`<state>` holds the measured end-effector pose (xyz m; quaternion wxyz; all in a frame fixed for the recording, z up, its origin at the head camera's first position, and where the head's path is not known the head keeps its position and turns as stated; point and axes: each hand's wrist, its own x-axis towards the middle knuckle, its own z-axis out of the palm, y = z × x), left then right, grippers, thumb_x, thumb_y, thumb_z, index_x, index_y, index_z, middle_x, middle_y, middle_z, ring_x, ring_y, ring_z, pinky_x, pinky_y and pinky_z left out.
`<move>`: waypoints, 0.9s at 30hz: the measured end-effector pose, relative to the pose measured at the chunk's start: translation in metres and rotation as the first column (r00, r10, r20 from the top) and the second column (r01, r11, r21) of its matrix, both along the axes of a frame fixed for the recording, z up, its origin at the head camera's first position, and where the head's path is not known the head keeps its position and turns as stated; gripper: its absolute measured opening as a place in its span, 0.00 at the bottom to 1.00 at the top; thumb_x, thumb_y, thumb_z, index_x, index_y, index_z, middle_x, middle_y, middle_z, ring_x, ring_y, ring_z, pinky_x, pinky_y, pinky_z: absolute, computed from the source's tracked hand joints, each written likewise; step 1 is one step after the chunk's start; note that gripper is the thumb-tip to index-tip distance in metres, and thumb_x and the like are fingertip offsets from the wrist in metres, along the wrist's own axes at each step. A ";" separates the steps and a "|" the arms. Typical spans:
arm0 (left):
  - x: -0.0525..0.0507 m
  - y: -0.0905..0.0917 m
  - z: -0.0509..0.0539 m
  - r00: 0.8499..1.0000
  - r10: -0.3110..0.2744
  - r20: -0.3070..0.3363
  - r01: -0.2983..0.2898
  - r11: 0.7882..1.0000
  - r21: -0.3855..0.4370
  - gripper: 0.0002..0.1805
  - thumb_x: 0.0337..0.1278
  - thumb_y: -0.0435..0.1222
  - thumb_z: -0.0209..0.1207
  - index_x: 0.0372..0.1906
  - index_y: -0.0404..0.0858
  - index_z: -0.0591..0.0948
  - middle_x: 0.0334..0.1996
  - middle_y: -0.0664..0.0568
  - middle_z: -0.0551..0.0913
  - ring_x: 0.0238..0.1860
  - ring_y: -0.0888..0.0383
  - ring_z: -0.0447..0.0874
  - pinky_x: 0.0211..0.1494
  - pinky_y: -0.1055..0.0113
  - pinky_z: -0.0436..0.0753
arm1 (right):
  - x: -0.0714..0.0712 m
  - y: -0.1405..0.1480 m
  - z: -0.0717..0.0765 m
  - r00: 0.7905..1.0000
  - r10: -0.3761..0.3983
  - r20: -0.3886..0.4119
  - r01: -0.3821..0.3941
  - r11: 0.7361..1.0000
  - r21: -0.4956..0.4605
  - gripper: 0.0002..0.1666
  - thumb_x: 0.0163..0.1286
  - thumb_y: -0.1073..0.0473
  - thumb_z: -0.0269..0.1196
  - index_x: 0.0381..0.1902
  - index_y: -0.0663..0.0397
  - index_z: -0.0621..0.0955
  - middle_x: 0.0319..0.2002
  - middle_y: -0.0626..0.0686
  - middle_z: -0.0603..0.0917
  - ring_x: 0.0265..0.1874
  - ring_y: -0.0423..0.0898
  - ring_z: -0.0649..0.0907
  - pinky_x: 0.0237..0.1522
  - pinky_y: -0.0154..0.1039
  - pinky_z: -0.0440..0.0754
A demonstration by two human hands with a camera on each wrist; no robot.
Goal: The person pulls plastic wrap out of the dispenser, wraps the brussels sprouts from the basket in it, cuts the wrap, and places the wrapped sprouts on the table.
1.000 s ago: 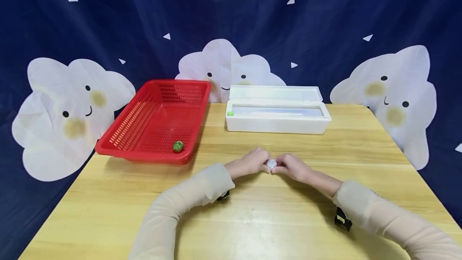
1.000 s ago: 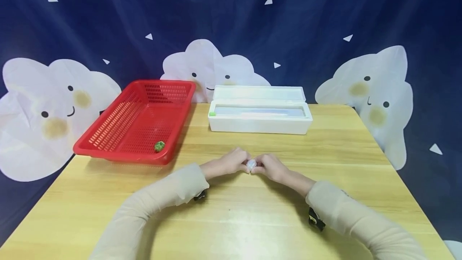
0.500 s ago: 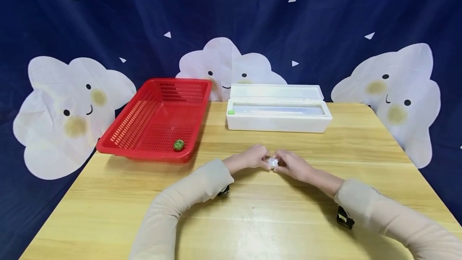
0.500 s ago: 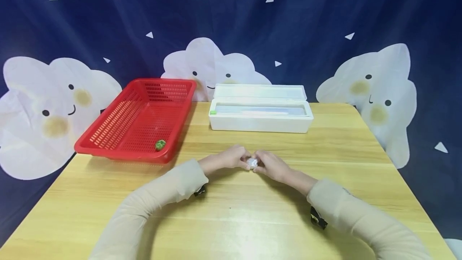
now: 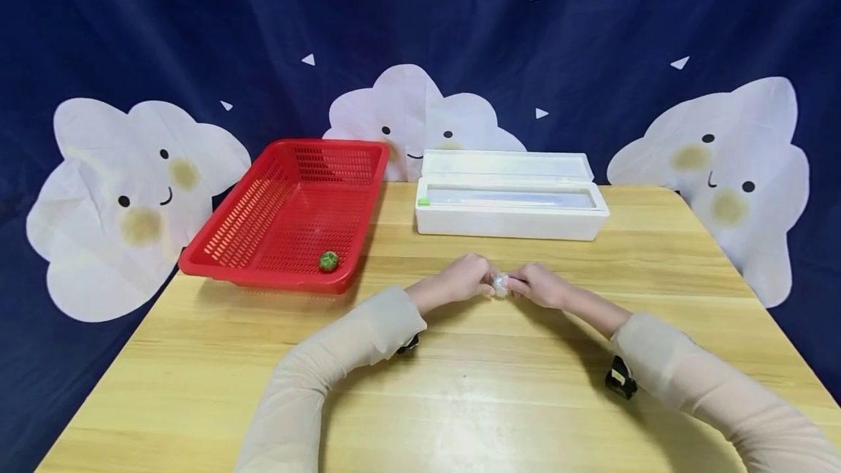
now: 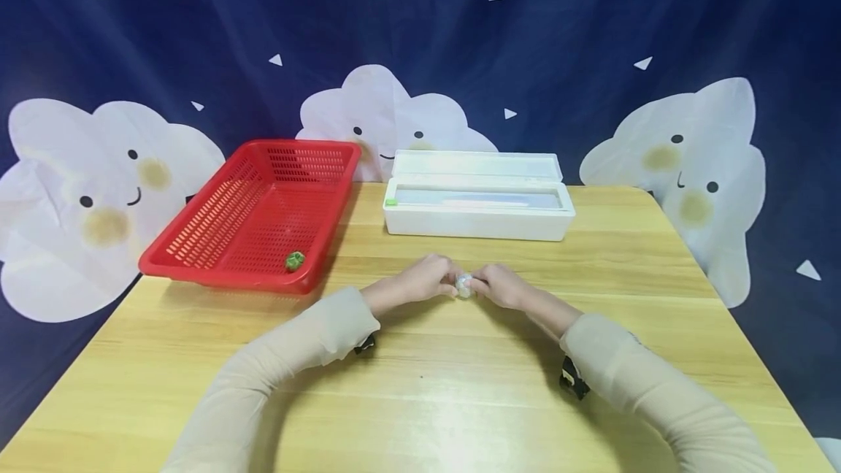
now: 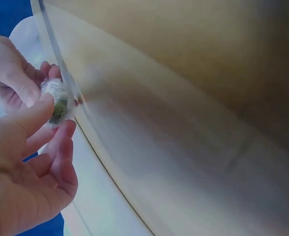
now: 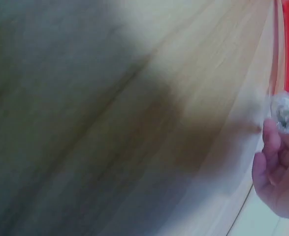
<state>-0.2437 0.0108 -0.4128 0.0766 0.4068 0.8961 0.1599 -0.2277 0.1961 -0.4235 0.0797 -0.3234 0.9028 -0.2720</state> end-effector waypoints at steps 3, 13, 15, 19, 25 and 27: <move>-0.001 0.001 -0.001 1.000 0.006 0.000 -0.006 1.000 -0.022 0.15 0.48 0.40 0.64 0.42 0.38 0.83 0.31 0.54 0.84 0.28 0.64 0.73 0.32 0.76 0.71 | 0.001 0.000 0.000 1.000 0.002 -0.012 -0.002 1.000 -0.008 0.12 0.67 0.61 0.55 0.35 0.66 0.81 0.21 0.51 0.81 0.19 0.37 0.73 0.22 0.32 0.72; -0.003 0.001 -0.007 0.998 0.049 -0.034 -0.051 0.997 -0.064 0.12 0.49 0.42 0.63 0.36 0.39 0.84 0.30 0.54 0.84 0.30 0.63 0.72 0.35 0.73 0.72 | 0.010 -0.006 -0.008 0.958 -0.030 -0.285 0.030 1.000 -0.002 0.16 0.52 0.58 0.68 0.36 0.64 0.82 0.26 0.50 0.80 0.24 0.39 0.76 0.26 0.31 0.76; -0.004 0.002 -0.007 0.998 0.054 -0.028 -0.055 0.997 -0.059 0.11 0.50 0.42 0.63 0.35 0.39 0.85 0.31 0.54 0.84 0.30 0.63 0.72 0.36 0.73 0.72 | 0.009 -0.007 -0.008 0.959 -0.045 -0.281 0.041 0.999 -0.018 0.13 0.52 0.59 0.68 0.32 0.63 0.82 0.25 0.50 0.80 0.23 0.39 0.76 0.26 0.31 0.76; -0.006 0.002 -0.004 0.997 0.072 -0.005 -0.072 0.994 -0.078 0.14 0.49 0.43 0.63 0.38 0.39 0.84 0.27 0.55 0.81 0.27 0.63 0.68 0.32 0.74 0.68 | 0.007 -0.008 -0.007 0.967 -0.060 -0.249 0.055 0.998 -0.027 0.12 0.51 0.60 0.68 0.31 0.64 0.82 0.25 0.51 0.81 0.22 0.39 0.77 0.25 0.30 0.76; -0.004 -0.009 0.006 0.986 0.160 0.051 -0.155 0.983 -0.094 0.20 0.51 0.43 0.63 0.48 0.37 0.80 0.24 0.53 0.78 0.30 0.61 0.73 0.30 0.75 0.71 | 0.004 -0.001 -0.007 0.986 -0.090 -0.142 0.084 0.995 -0.049 0.15 0.55 0.59 0.67 0.35 0.65 0.81 0.25 0.50 0.81 0.22 0.38 0.75 0.26 0.31 0.75; -0.002 -0.015 0.009 0.977 0.201 0.076 -0.194 0.977 -0.082 0.22 0.52 0.42 0.62 0.52 0.37 0.78 0.35 0.50 0.83 0.38 0.58 0.78 0.37 0.71 0.76 | 0.004 0.003 -0.007 0.990 -0.108 -0.095 0.103 0.993 -0.061 0.15 0.57 0.58 0.66 0.36 0.66 0.80 0.24 0.49 0.80 0.21 0.38 0.74 0.24 0.31 0.74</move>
